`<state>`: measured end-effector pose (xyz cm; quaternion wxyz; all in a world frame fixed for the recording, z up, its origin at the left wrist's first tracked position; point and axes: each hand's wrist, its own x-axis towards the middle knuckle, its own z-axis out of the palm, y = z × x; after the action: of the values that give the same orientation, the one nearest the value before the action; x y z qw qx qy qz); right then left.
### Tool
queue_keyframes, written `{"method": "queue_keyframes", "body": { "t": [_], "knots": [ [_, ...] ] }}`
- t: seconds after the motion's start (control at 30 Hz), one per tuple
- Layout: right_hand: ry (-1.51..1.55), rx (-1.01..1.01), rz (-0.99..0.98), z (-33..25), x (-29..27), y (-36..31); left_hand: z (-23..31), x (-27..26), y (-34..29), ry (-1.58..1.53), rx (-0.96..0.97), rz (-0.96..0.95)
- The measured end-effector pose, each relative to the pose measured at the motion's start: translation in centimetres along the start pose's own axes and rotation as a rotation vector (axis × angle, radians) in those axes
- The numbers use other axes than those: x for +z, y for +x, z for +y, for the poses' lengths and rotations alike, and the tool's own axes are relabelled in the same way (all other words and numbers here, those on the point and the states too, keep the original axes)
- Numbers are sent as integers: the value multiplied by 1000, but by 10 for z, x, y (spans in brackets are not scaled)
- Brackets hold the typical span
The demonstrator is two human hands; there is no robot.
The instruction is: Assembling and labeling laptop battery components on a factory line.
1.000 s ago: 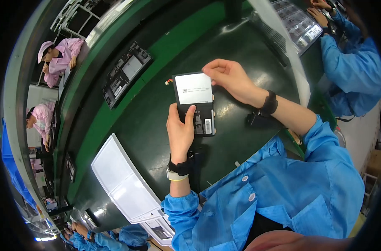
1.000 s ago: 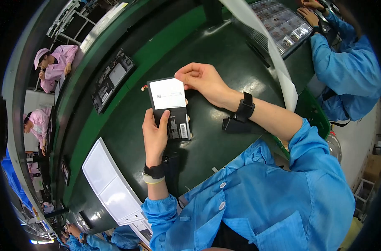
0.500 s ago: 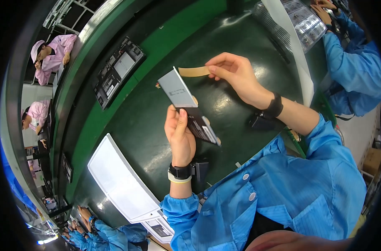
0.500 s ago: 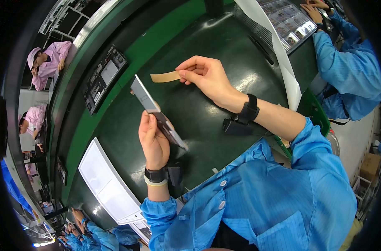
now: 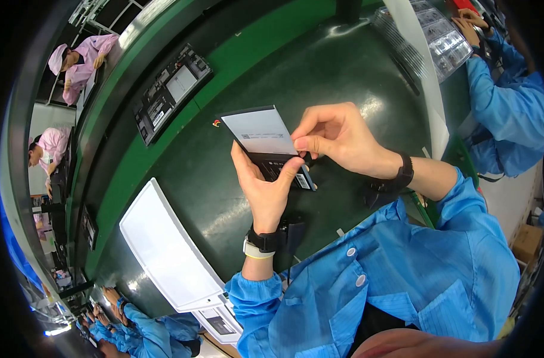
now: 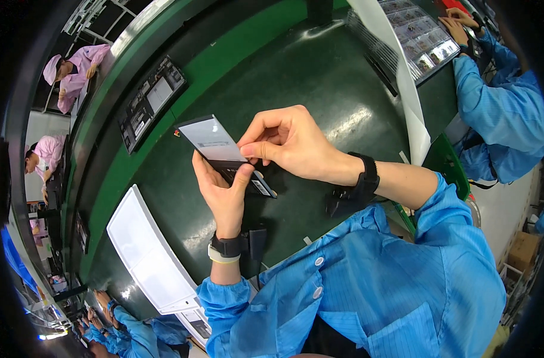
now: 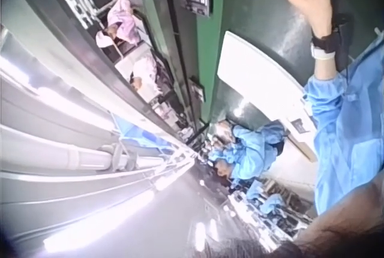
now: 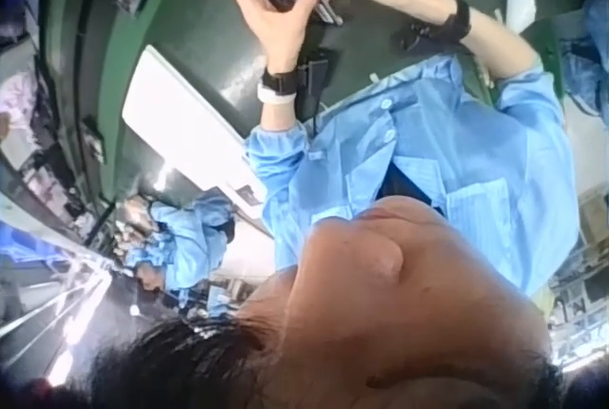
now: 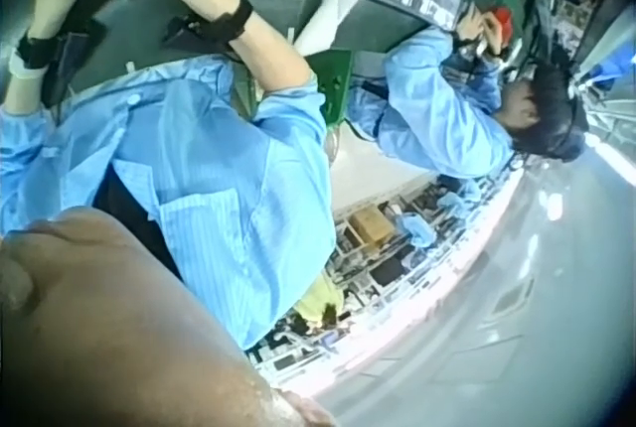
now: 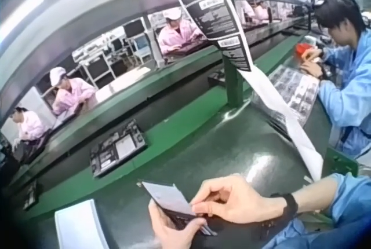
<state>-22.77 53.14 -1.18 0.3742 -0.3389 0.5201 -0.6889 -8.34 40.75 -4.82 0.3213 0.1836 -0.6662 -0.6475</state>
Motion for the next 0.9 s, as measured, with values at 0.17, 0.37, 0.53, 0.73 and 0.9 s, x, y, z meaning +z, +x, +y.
{"method": "queue_keyframes", "body": {
  "t": [0.17,0.37,0.53,0.73,0.9],
  "knots": [
    [22,-106,-60,8,14,-5,-1,2,-6,14,35,-7],
    [-128,-148,305,18,-14,17,0,3,-2,-429,17,3],
    [-558,-386,55,-8,32,-22,-12,0,0,-454,17,20],
    [-603,-442,81,0,36,-31,-10,6,1,-276,118,66],
    [-306,-173,131,15,19,-11,-11,13,1,-532,52,-41]
  ]
}}
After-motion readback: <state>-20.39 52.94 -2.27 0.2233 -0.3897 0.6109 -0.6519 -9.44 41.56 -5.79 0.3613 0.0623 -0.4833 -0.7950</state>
